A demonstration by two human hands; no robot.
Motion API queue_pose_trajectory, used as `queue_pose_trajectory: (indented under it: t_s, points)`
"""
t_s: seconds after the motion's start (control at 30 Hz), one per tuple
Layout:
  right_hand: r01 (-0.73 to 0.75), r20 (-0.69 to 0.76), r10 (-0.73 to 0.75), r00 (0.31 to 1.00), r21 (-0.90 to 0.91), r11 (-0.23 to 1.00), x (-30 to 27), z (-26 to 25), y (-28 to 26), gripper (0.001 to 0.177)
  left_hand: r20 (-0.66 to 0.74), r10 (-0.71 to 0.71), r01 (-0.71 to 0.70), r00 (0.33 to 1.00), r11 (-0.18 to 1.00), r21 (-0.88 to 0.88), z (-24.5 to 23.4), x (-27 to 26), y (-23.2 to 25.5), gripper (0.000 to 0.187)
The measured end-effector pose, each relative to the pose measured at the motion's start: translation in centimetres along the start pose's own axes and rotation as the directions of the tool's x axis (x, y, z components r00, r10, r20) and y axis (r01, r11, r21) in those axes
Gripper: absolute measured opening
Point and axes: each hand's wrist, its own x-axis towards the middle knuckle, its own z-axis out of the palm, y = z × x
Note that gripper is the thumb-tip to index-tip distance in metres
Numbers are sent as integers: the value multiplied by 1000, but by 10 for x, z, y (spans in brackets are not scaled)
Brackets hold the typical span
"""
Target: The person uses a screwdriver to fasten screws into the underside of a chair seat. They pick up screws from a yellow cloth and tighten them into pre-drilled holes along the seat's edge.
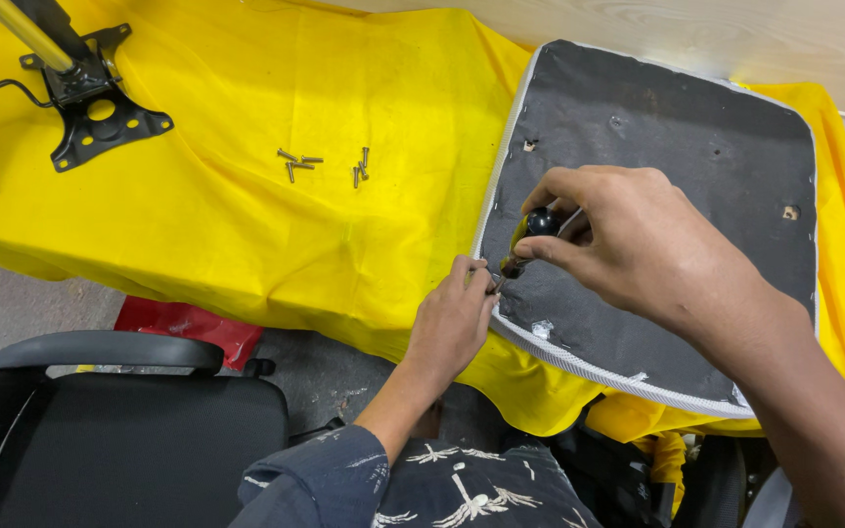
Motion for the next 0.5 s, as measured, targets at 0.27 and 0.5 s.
queue_pose_trajectory:
  t_s: [0.27,0.5]
  points:
    - [-177,27,177,984,-16,984,2,-7,-14,37,-2,29,-29,1000,999,29,-1,2,-1,21]
    - [-321,90,336,937,-149,935,7,-7,-14,44,18,31,-32,999,999,13,-1,1,-2,19]
